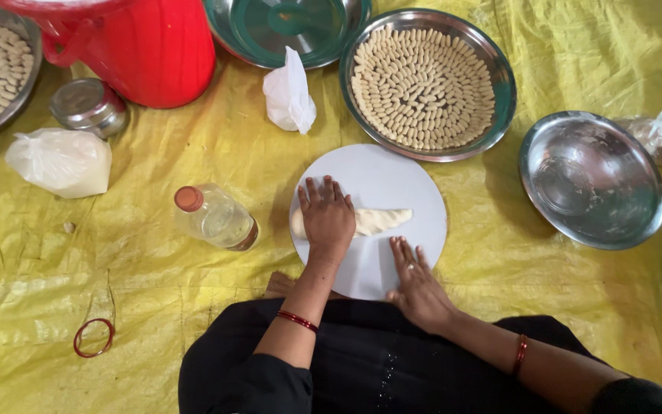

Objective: The person kneads a dough-like substance on a white plate, then rolls it into a log and uses a grooved wooden board to press and shape small pieces into ridged forms. The shaped pieces are placed onto a nearby metal tray.

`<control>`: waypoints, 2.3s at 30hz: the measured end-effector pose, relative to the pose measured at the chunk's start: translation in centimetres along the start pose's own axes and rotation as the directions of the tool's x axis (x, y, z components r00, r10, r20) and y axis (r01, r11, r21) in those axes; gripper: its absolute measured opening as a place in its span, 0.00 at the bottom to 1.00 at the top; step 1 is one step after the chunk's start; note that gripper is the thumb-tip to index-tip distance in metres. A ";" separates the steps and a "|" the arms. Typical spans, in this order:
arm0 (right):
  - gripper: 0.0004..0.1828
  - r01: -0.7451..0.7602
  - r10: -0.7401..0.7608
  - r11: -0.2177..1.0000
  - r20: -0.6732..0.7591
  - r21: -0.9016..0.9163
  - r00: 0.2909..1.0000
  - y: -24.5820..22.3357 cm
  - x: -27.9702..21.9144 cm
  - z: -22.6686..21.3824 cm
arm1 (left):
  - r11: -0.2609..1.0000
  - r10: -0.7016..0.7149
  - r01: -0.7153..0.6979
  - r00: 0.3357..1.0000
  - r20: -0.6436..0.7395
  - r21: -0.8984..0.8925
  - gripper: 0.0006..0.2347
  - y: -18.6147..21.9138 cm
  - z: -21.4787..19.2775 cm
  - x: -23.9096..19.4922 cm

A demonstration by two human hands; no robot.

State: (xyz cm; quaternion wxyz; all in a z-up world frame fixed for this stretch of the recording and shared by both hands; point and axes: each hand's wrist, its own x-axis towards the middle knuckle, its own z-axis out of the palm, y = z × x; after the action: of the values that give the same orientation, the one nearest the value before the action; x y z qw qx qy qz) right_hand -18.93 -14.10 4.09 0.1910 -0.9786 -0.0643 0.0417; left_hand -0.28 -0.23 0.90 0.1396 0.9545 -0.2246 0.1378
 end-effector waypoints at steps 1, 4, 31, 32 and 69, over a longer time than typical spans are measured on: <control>0.45 -0.036 0.033 0.999 -0.121 -0.019 0.992 0.0 1.1 -0.4 | 1.000 -0.004 0.004 1.000 0.017 -0.005 0.20 -0.1 0.0 0.3; 0.20 -0.261 0.262 0.965 -0.198 0.027 0.945 0.5 3.5 -1.6 | 1.000 -0.011 0.012 0.998 0.061 -0.016 0.20 -0.7 0.2 0.2; 0.15 0.190 -0.183 0.881 0.058 -0.433 0.981 -14.1 7.1 7.6 | 0.521 -0.088 0.138 0.990 0.108 -0.843 0.10 -2.9 -8.7 3.0; 0.15 0.146 -0.147 0.860 0.037 -0.489 0.988 -14.1 7.4 8.3 | 0.532 -0.085 0.133 0.991 0.103 -0.837 0.10 -2.8 -8.9 3.0; 0.11 -0.647 0.451 0.757 -0.788 0.089 0.419 4.9 2.5 -16.9 | 0.867 0.385 -0.405 0.914 -0.126 -0.289 0.26 2.9 -2.0 -2.6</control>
State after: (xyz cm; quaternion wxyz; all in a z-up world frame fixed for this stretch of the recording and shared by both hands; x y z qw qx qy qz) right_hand -14.10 -24.50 17.64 0.0609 -0.8774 0.3449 -0.3278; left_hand -4.27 -1.05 2.46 0.2631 0.8497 -0.4292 0.1570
